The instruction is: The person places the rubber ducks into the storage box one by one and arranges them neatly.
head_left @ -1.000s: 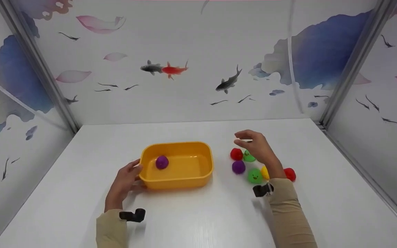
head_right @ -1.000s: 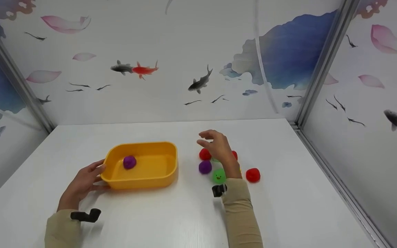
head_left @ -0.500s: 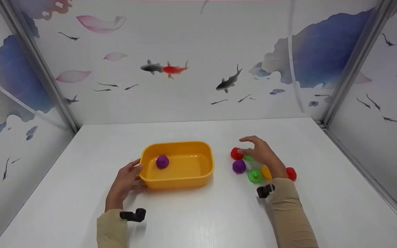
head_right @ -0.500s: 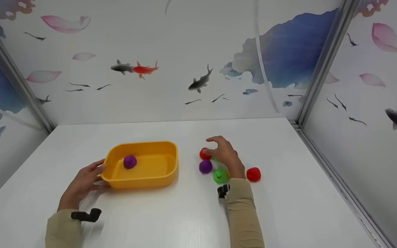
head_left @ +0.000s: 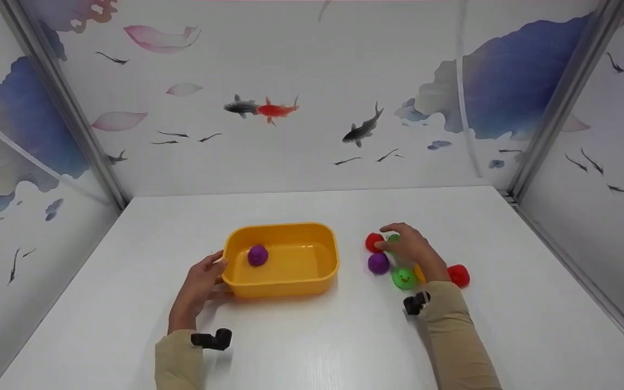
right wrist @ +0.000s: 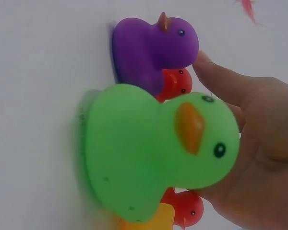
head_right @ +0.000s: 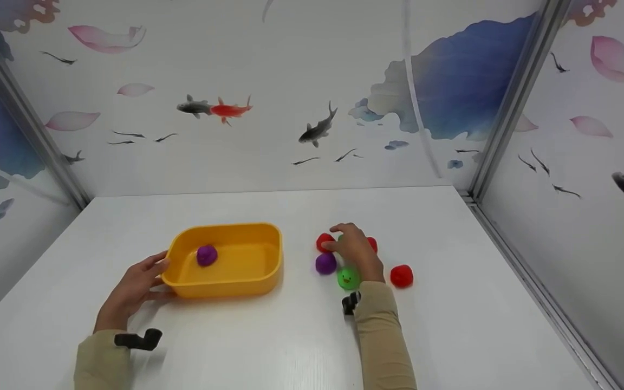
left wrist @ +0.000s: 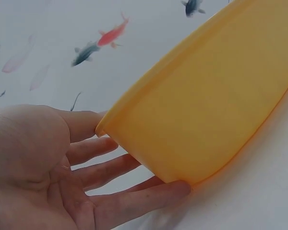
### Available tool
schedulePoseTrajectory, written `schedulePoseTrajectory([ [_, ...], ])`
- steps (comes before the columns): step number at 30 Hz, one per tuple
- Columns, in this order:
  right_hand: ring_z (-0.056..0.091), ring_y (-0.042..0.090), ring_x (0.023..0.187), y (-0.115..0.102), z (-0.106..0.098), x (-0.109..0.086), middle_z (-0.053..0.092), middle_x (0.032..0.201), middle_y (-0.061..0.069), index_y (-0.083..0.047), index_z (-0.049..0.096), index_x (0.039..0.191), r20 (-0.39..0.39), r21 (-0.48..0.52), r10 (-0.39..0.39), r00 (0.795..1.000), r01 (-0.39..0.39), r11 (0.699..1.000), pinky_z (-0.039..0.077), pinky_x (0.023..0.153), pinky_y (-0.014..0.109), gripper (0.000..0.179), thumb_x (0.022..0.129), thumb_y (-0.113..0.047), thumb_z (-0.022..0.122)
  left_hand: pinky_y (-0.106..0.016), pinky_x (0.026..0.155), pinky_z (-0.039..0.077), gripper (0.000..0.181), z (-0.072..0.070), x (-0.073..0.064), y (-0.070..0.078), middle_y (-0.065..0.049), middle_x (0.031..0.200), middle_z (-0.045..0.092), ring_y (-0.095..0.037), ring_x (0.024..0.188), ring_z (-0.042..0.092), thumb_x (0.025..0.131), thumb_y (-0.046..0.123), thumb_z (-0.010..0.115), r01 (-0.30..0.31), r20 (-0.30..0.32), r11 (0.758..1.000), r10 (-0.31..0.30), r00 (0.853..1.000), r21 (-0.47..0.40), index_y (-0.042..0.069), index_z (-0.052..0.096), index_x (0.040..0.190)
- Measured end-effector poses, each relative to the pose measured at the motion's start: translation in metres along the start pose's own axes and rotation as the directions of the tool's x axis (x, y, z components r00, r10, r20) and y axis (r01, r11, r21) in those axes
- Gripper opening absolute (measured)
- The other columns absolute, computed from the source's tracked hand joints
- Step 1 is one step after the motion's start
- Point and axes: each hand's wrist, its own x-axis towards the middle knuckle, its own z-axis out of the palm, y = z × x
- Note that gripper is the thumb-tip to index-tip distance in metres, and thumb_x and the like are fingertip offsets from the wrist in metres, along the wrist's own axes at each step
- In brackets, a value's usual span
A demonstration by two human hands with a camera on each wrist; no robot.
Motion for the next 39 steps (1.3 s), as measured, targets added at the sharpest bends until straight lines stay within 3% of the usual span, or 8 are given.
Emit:
schedulePoseTrajectory([
  [7,0.030,0.044,0.148,0.000,0.003,-0.002,0.034,0.160,0.018,-0.019,0.051,0.146,-0.003,0.007,-0.004,1.000,0.004,1.000,0.028,0.118,0.067,0.054,0.097,-0.036,0.066,-0.040,0.099,0.057,0.057,0.001,0.001,-0.001,-0.017,0.156,0.043,-0.035,0.127,0.058,0.107,0.037,0.046,0.005,0.010,1.000,-0.005,1.000,-0.016,0.018,0.030,0.158],
  [16,0.036,0.041,0.142,-0.001,0.004,0.000,0.039,0.157,0.016,-0.019,0.050,0.146,0.007,0.069,0.084,0.996,-0.085,0.994,0.035,0.116,0.063,0.054,0.097,-0.036,0.065,-0.040,0.096,0.059,0.058,0.001,0.000,0.000,-0.017,0.155,0.044,-0.035,0.126,0.059,0.106,0.039,0.047,-0.003,0.020,1.000,0.003,1.000,-0.031,0.017,0.031,0.158],
  [27,0.053,0.030,0.119,-0.002,0.005,0.003,0.057,0.135,0.013,-0.015,0.052,0.141,-0.016,0.075,0.069,0.997,-0.068,0.995,0.050,0.102,0.046,0.053,0.096,-0.038,0.067,-0.038,0.092,0.060,0.059,-0.001,-0.002,0.001,-0.020,0.153,0.046,-0.036,0.125,0.060,0.106,0.038,0.047,-0.021,0.025,0.999,0.021,0.999,-0.027,0.016,0.030,0.158],
  [35,0.047,0.035,0.134,-0.023,0.002,0.004,0.052,0.146,0.015,-0.013,0.052,0.139,-0.076,0.095,0.064,0.995,-0.056,0.994,0.043,0.113,0.055,0.055,0.094,-0.040,0.069,-0.037,0.092,0.061,0.056,0.001,-0.002,0.002,-0.018,0.153,0.047,-0.033,0.122,0.062,0.107,0.035,0.046,0.003,-0.001,1.000,-0.003,1.000,-0.019,0.018,0.031,0.158],
  [39,0.046,0.037,0.137,-0.037,0.001,-0.001,0.050,0.148,0.015,-0.012,0.053,0.139,-0.101,0.087,0.018,0.995,-0.009,0.996,0.043,0.114,0.054,0.054,0.094,-0.037,0.070,-0.037,0.091,0.061,0.056,0.001,-0.001,0.003,-0.018,0.154,0.046,-0.033,0.122,0.061,0.107,0.033,0.046,-0.006,-0.005,1.000,0.005,1.000,-0.010,0.017,0.030,0.158],
])
